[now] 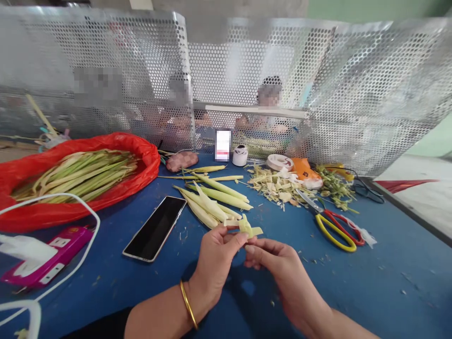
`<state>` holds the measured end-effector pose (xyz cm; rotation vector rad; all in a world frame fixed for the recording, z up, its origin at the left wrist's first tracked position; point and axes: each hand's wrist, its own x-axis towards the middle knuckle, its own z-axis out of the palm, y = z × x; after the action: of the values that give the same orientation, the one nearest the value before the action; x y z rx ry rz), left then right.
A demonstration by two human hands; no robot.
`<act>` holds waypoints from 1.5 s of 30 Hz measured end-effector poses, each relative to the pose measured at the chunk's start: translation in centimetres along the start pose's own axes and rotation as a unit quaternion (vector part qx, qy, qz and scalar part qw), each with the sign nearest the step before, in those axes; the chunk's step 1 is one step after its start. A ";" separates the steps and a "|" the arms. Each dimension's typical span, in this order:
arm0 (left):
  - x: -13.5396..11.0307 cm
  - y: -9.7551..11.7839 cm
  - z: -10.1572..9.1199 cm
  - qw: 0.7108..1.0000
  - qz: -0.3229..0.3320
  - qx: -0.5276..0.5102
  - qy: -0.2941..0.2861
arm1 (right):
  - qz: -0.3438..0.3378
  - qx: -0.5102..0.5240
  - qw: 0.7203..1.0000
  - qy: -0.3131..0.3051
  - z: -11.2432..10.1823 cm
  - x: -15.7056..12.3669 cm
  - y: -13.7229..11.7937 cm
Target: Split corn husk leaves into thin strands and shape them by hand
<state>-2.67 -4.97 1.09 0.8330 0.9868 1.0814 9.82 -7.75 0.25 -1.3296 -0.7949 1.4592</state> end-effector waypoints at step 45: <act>0.4 -0.3 -0.4 0.998 0.000 0.047 -0.037 | -0.089 -0.040 0.995 -0.036 0.7 -0.4 0.9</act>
<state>-2.88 -4.67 0.55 0.9429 0.9811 1.0026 8.92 -8.31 -0.29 -1.2362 -1.0017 1.3522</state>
